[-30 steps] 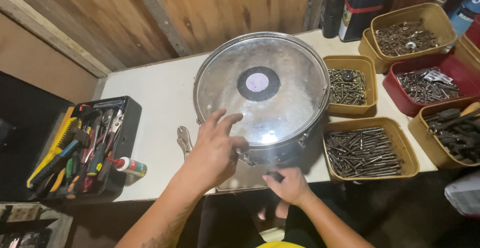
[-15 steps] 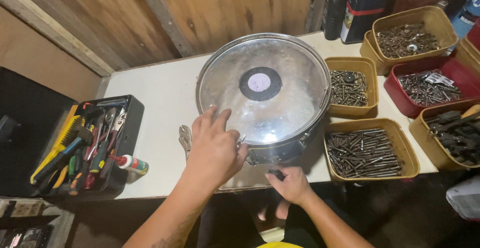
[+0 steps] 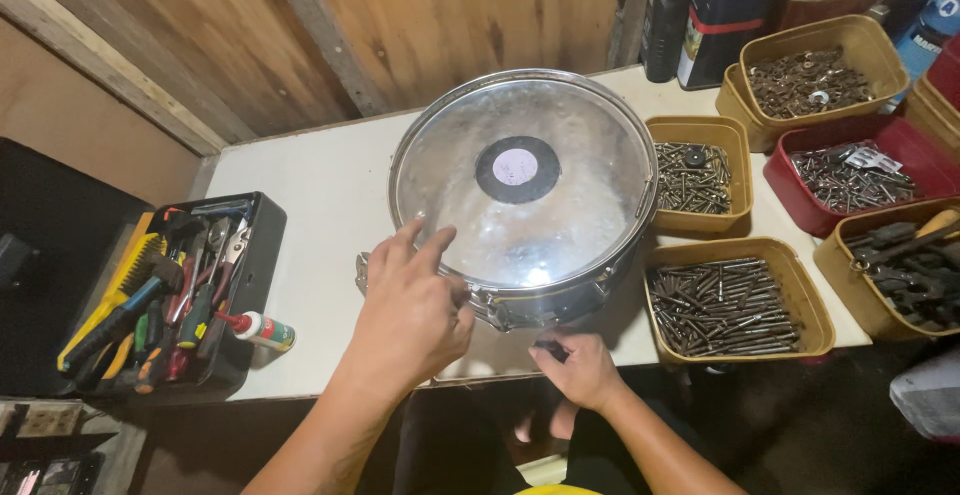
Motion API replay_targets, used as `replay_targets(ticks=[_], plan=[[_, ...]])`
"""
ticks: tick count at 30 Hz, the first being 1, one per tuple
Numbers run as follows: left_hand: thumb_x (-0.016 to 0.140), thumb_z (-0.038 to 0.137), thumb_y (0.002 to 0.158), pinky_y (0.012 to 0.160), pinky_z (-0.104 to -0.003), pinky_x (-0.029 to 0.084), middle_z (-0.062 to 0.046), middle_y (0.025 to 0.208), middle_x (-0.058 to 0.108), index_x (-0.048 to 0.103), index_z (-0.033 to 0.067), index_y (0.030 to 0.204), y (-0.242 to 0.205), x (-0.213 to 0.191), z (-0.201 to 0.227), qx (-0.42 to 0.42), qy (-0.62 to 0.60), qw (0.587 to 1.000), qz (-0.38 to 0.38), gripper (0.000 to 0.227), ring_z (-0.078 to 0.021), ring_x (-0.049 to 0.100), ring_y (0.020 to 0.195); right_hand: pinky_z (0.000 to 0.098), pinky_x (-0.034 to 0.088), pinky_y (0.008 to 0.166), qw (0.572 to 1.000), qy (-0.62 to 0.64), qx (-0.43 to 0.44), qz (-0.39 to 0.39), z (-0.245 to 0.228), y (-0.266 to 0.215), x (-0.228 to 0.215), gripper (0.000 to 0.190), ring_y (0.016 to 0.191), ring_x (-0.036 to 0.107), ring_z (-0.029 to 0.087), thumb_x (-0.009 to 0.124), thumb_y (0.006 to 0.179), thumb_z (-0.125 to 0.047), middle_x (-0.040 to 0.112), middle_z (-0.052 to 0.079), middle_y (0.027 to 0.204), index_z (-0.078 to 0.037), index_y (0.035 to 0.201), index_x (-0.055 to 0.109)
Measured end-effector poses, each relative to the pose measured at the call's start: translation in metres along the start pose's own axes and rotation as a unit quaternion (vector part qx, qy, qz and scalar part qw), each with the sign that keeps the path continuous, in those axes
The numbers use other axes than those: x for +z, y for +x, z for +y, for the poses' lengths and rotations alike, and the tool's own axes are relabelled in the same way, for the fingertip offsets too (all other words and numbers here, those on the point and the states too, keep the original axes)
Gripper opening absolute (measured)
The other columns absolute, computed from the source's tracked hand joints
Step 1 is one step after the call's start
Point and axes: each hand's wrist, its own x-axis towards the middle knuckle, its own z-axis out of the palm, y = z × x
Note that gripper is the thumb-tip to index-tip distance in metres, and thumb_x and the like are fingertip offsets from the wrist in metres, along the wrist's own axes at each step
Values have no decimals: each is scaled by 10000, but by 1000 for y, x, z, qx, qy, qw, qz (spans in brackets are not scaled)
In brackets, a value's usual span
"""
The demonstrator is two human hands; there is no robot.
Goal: The person sorts through a container of metal screws on a white table, picking them up and arranging them. The person also briefly handles a metal pot and a pair of pliers on the table.
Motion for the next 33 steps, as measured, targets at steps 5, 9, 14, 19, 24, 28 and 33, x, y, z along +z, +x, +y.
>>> replay_targets(ticks=[5, 9, 14, 19, 24, 28, 33], plan=[[758, 613, 798, 1012, -609, 379, -196, 1318, 669, 828, 103, 675, 4, 16, 10, -12, 48, 995, 89, 529, -465, 485, 1330, 219, 598, 872, 1000, -10, -21, 13, 4, 2, 3, 242, 921, 807, 68, 761, 820, -266, 870, -21, 998, -128, 987, 869], [733, 324, 742, 1046, -617, 371, -220, 1390, 596, 796, 61, 758, 3, 21, 7, -11, 30, 998, 60, 271, -502, 460, 1347, 210, 582, 843, 999, -24, 18, 20, 8, 3, 5, 267, 889, 791, 57, 767, 802, -310, 870, -35, 966, -127, 967, 868], [725, 201, 730, 952, -618, 455, -225, 1366, 586, 699, 32, 933, -3, 24, 1, 1, -35, 999, 36, 265, -476, 479, 1293, 271, 468, 545, 996, -72, 55, 3, 2, 1, 7, 291, 488, 556, 56, 750, 818, -388, 839, -67, 791, -177, 976, 874], [781, 223, 832, 1059, -534, 440, -199, 1267, 661, 775, 111, 982, 0, 32, -3, 21, -125, 992, 14, 188, -391, 588, 1179, 267, 582, 597, 984, -40, -93, 149, -15, -7, 29, 286, 614, 695, 80, 784, 808, -340, 823, -16, 775, -159, 1020, 850], [624, 20, 666, 829, -452, 482, -102, 1025, 696, 732, 139, 826, 1, 33, -8, 39, -185, 982, -7, 226, -344, 618, 904, 314, 519, 609, 948, -68, -187, 249, -52, 4, 53, 180, 620, 662, 144, 729, 776, -155, 753, -7, 733, -191, 932, 812], [637, 96, 674, 805, -398, 503, -35, 981, 718, 738, 158, 960, 4, 23, -7, 27, -222, 974, 25, 310, -309, 651, 905, 362, 527, 585, 927, -44, -259, 269, -70, 14, 56, 242, 620, 721, 197, 782, 874, -358, 764, 66, 720, -116, 871, 784], [519, 134, 816, 843, -354, 488, -43, 946, 739, 735, 96, 958, 0, 0, 3, -187, -312, 930, -63, 262, -214, 663, 916, 371, 443, 483, 910, -69, -269, 308, -81, 13, 61, 289, 480, 560, 169, 768, 878, -286, 587, 15, 548, -122, 665, 660]])
